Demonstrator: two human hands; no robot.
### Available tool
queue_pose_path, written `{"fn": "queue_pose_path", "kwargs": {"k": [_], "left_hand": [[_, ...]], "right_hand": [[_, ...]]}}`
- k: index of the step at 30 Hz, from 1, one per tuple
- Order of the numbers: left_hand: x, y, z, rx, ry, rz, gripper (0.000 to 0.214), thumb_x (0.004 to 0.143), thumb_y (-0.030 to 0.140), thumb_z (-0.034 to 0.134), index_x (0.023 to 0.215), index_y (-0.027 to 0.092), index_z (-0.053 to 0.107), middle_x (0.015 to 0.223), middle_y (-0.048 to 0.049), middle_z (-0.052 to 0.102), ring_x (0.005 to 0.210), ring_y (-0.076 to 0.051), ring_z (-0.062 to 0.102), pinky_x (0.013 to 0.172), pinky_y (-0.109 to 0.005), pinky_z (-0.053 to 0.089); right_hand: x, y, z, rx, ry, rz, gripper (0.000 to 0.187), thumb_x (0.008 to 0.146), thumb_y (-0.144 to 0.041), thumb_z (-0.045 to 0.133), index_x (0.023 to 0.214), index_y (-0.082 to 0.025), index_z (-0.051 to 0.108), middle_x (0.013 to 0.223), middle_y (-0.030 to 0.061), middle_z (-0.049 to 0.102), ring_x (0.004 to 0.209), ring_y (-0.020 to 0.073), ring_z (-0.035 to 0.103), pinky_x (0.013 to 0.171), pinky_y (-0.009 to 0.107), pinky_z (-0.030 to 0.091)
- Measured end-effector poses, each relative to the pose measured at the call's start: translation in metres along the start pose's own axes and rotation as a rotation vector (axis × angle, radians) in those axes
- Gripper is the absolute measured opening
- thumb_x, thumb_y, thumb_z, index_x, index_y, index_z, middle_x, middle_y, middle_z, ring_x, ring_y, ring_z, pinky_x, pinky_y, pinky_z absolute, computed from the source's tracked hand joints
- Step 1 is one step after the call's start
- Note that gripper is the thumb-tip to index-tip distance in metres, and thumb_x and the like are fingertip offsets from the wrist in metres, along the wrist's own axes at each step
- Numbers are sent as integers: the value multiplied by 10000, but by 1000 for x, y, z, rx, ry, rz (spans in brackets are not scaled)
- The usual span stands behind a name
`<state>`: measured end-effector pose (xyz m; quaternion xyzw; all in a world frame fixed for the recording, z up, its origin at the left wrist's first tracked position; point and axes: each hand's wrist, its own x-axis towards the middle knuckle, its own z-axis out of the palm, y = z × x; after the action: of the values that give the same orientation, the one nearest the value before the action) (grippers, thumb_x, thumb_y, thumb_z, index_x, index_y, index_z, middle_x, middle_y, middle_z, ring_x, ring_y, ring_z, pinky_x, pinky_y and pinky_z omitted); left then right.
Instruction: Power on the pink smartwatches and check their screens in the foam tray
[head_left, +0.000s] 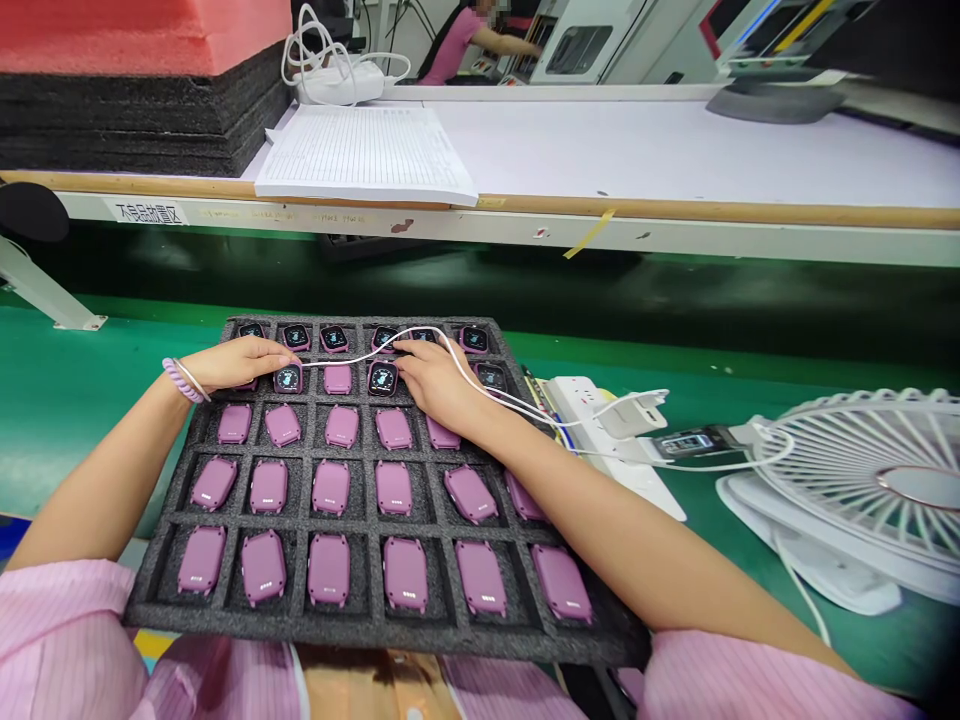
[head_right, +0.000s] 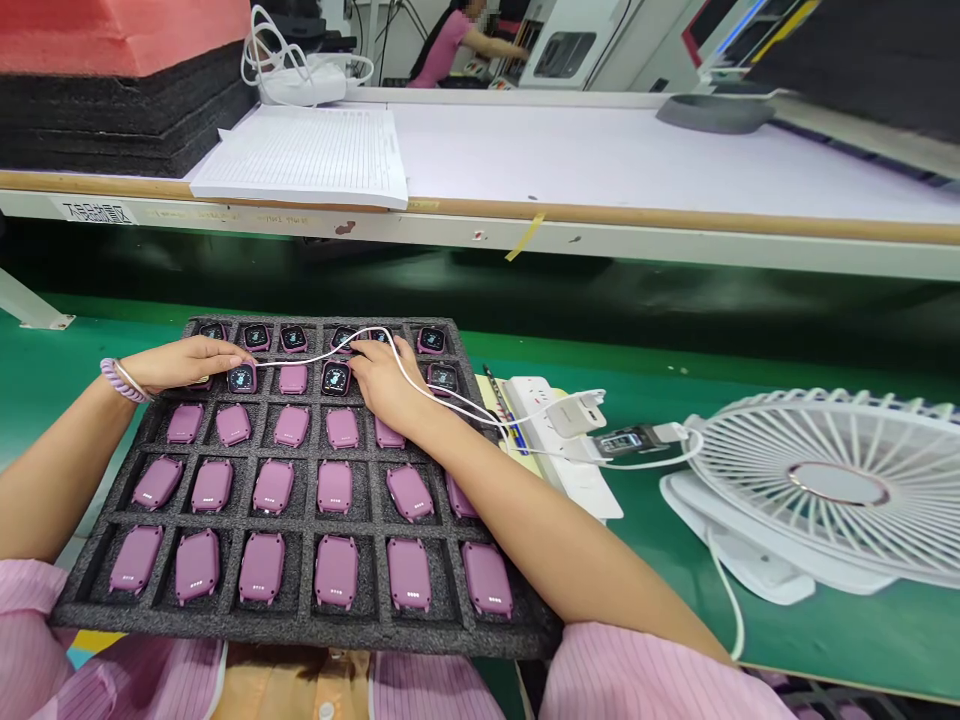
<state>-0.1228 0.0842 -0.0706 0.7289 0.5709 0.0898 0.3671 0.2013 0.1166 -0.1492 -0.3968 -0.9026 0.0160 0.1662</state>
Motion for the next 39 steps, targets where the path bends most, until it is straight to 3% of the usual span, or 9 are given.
{"fn": "queue_pose_path", "kwargs": {"k": [6,13,17,20,23,27,30,35,39], "left_hand": [[4,4,0,-31,46,-73,551,802,613,611,1078,157,750,625,-4,607,485,-117,384,477,-249,339],[5,5,-3,53,-20,-44,575,831,657,547,1066,192,789,702,-15,672,510,-123,432,528,-253,403],[5,7,-2,-9,-18,-88,514,829,607,588,1045,184,786,730,-18,692,484,-118,447,526,-262,422],[8,11,1,-4,192,-113,343,808,463,650,935,167,769,818,-46,739,549,-135,534,581,-273,460],[14,19,12,17,413,-35,252,792,395,688,862,164,761,882,-68,758,718,-187,636,698,-302,502],[24,38,37,-1,219,92,181,801,338,726,856,171,766,901,-57,766,804,-203,658,748,-312,482],[29,52,54,203,136,112,72,835,241,716,864,182,748,901,-45,765,871,-220,671,847,-347,460],[23,70,66,771,273,207,213,855,281,761,1027,163,718,1045,-145,758,1087,-350,632,1001,-499,407],[20,74,63,871,278,221,226,914,279,637,1067,128,706,1017,-176,753,1075,-352,649,1016,-495,431]], "right_hand": [[1,0,-2,-1,-31,2,293,1002,-93,501,1103,-169,765,1401,166,642,1270,337,601,1117,566,396],[1,3,-1,9,-31,-24,294,1007,-101,498,1107,-150,770,1404,169,638,1260,333,603,1093,521,438],[2,3,-2,3,-34,-35,305,1008,-106,489,1106,-153,774,1401,159,643,1253,321,608,1095,491,447],[2,1,-3,-17,-40,-20,315,1012,-121,481,1115,-164,775,1409,152,639,1241,323,611,1078,491,446],[1,0,-4,2,-17,-3,317,1008,-132,479,1089,-179,783,1381,144,659,1216,333,615,1062,516,424],[0,-2,-4,35,33,33,285,996,-140,506,1030,-203,782,1276,119,711,1170,326,617,1079,532,339],[0,-5,-5,30,23,61,276,1007,-148,508,1013,-209,777,1238,100,719,1119,304,615,1060,501,313],[3,-14,-13,-22,-33,99,264,1010,-136,527,991,-211,780,1233,83,722,1107,308,607,1039,482,301],[6,-15,-28,-63,72,159,293,1008,-102,502,948,-217,765,1151,67,748,1056,297,610,1010,467,302]]}}
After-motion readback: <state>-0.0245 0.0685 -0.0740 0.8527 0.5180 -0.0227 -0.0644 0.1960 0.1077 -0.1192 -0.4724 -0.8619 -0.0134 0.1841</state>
